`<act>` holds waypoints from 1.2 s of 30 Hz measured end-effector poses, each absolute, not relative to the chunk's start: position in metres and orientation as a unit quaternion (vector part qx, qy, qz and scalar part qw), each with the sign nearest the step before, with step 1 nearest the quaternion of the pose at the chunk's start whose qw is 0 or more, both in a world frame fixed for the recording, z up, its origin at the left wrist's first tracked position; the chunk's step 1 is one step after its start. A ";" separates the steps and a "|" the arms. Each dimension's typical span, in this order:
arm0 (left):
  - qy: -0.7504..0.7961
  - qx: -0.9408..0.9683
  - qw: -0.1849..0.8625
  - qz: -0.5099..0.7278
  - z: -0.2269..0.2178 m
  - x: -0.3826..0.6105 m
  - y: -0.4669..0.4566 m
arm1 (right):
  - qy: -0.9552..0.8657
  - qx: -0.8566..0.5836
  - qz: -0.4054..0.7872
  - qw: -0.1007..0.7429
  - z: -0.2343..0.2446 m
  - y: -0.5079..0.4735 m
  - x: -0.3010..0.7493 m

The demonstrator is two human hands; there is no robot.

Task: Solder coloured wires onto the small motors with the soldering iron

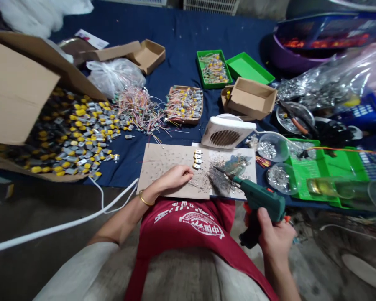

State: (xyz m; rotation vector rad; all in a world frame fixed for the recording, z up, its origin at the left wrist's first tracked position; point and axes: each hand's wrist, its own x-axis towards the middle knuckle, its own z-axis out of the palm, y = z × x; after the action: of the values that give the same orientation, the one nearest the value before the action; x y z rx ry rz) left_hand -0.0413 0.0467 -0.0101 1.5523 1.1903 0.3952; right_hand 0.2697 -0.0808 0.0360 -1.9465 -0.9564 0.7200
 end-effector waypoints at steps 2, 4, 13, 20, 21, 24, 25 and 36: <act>0.519 0.676 0.500 0.154 -0.008 -0.036 0.051 | -0.373 -0.784 0.310 0.388 0.040 -0.088 0.268; 0.521 0.678 0.497 0.149 -0.007 -0.030 0.053 | -0.348 -0.789 0.322 0.390 0.045 -0.090 0.265; 0.440 0.641 0.614 0.136 -0.008 0.036 0.053 | -0.273 -0.791 0.313 0.450 0.069 -0.103 0.279; 0.459 0.746 0.460 0.145 -0.021 0.075 0.067 | -0.347 -0.807 0.286 0.383 0.061 -0.109 0.284; 0.460 0.749 0.456 0.141 -0.023 0.076 0.068 | -0.346 -0.809 0.287 0.379 0.061 -0.107 0.283; 0.464 0.753 0.451 0.122 -0.026 0.076 0.069 | -0.343 -0.816 0.278 0.373 0.061 -0.100 0.285; 0.466 0.753 0.450 0.115 -0.026 0.076 0.070 | -0.346 -0.816 0.275 0.372 0.061 -0.099 0.287; 0.455 0.742 0.474 0.131 -0.013 0.091 0.083 | -0.302 -0.821 0.277 0.397 0.057 -0.094 0.308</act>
State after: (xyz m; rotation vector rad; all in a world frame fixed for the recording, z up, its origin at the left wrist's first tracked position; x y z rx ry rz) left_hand 0.0909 0.0832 -0.0131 1.8150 1.1129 0.3200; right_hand 0.3083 -0.0937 0.0570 -2.0813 -0.7647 0.7029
